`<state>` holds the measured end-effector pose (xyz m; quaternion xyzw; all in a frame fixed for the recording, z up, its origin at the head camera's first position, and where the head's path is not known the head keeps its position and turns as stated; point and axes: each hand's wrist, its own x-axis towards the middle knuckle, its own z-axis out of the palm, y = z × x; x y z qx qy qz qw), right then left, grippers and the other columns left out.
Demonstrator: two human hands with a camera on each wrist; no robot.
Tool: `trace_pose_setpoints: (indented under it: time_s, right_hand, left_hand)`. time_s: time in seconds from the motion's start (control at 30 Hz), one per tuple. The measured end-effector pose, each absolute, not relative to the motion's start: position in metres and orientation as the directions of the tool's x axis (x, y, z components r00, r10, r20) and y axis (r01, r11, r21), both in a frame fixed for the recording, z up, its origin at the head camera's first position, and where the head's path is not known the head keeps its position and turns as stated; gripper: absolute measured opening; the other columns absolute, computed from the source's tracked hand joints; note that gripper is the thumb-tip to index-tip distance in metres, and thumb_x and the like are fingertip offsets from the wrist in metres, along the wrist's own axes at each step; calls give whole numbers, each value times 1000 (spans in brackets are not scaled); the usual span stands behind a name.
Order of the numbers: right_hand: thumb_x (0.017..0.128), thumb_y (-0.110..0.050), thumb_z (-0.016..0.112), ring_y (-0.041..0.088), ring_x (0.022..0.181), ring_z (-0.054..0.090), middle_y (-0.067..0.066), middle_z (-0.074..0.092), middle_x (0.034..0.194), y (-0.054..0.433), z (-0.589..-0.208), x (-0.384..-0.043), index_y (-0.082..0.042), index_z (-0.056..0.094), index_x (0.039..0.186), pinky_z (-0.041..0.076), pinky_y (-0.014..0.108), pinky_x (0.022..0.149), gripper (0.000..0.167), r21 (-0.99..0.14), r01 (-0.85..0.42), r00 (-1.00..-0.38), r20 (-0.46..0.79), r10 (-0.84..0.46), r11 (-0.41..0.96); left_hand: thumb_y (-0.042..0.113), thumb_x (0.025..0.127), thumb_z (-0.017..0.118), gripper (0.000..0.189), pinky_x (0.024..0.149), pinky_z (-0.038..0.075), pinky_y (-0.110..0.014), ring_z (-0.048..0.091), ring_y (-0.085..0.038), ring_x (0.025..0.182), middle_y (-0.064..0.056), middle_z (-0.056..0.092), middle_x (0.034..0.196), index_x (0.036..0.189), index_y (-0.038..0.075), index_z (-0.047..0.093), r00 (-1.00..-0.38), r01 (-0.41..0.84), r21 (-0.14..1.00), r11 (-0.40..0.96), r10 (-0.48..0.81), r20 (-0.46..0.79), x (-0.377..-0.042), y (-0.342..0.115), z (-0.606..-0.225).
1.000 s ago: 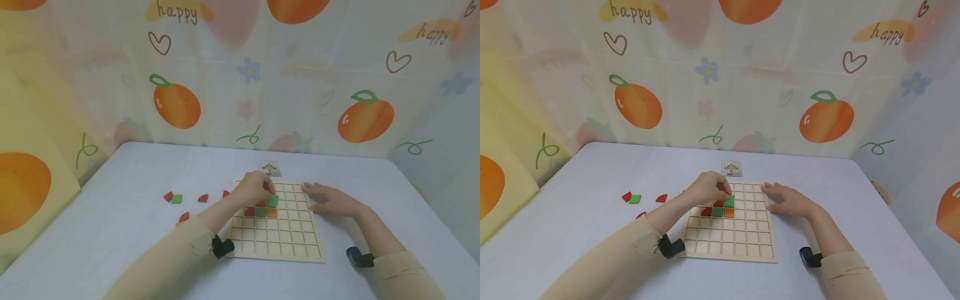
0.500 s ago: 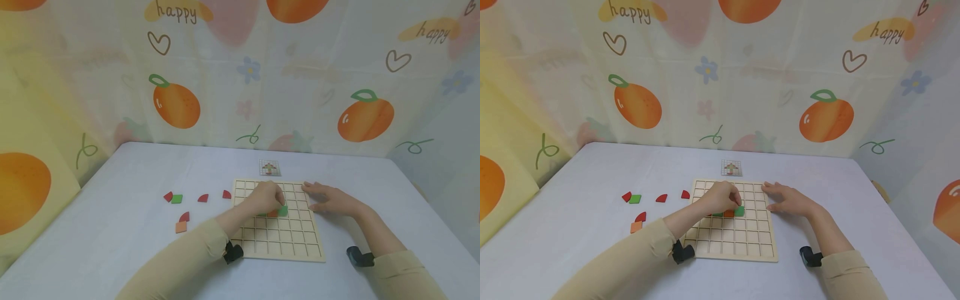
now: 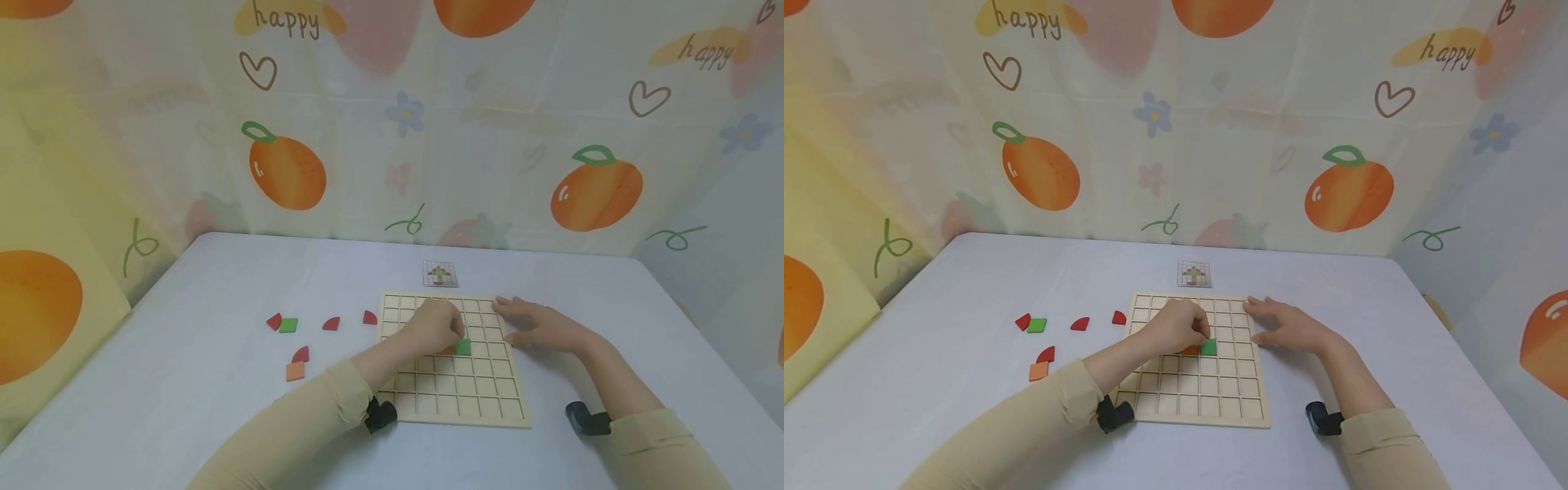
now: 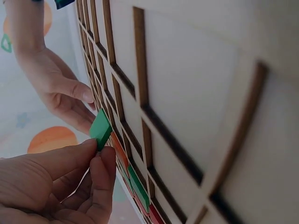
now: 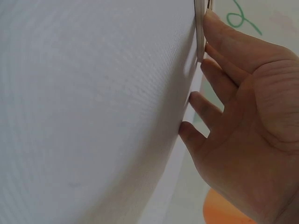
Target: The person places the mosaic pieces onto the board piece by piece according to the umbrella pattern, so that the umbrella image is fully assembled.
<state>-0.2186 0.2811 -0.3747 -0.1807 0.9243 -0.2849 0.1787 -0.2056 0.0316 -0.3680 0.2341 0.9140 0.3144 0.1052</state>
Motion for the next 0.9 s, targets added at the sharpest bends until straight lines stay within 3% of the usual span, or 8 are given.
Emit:
trace_pose_setpoints:
  time_s: [0.17, 0.37, 0.5, 0.6, 0.9]
  right_hand:
    - [88, -35, 71, 47, 152, 11, 13, 28, 163, 281, -375, -218, -11, 43, 149, 11, 68, 118, 72, -595, -227, -871, -231, -435, 771]
    - [87, -36, 71, 46, 152, 10, 11, 28, 163, 282, -376, -219, -12, 43, 149, 11, 68, 118, 72, -593, -217, -874, -236, -425, 775]
    - [87, -37, 71, 46, 152, 10, 12, 28, 163, 282, -377, -219, -12, 43, 149, 10, 69, 118, 73, -596, -217, -874, -234, -426, 773]
    - [87, -37, 71, 46, 152, 11, 12, 28, 163, 282, -377, -220, -12, 43, 149, 11, 69, 118, 73, -591, -226, -873, -230, -430, 774]
    - [87, -37, 71, 46, 152, 11, 11, 29, 163, 281, -377, -219, -13, 43, 149, 11, 69, 118, 73, -597, -224, -874, -226, -429, 770]
  left_hand:
    - [8, 86, 70, 7, 94, 51, -40, 65, -16, 92, 0, 75, 89, 81, 11, 74, -869, 363, 612, 703, 493, -51, -205, 32, -367]
    - [9, 87, 70, 7, 109, 42, -49, 65, -19, 100, -1, 76, 90, 82, 10, 75, -869, 371, 601, 708, 493, -45, -205, 31, -367]
    - [10, 88, 70, 6, 92, 51, -36, 65, -17, 95, -1, 76, 93, 85, 10, 76, -871, 357, 610, 707, 488, -56, -205, 31, -368]
    - [11, 88, 70, 6, 81, 52, -28, 65, -13, 87, -1, 76, 92, 87, 10, 76, -871, 349, 623, 700, 488, -60, -205, 31, -367]
    - [9, 88, 71, 5, 81, 52, -28, 64, -13, 87, -3, 76, 95, 88, 9, 75, -869, 333, 665, 669, 491, -59, -204, 27, -363]
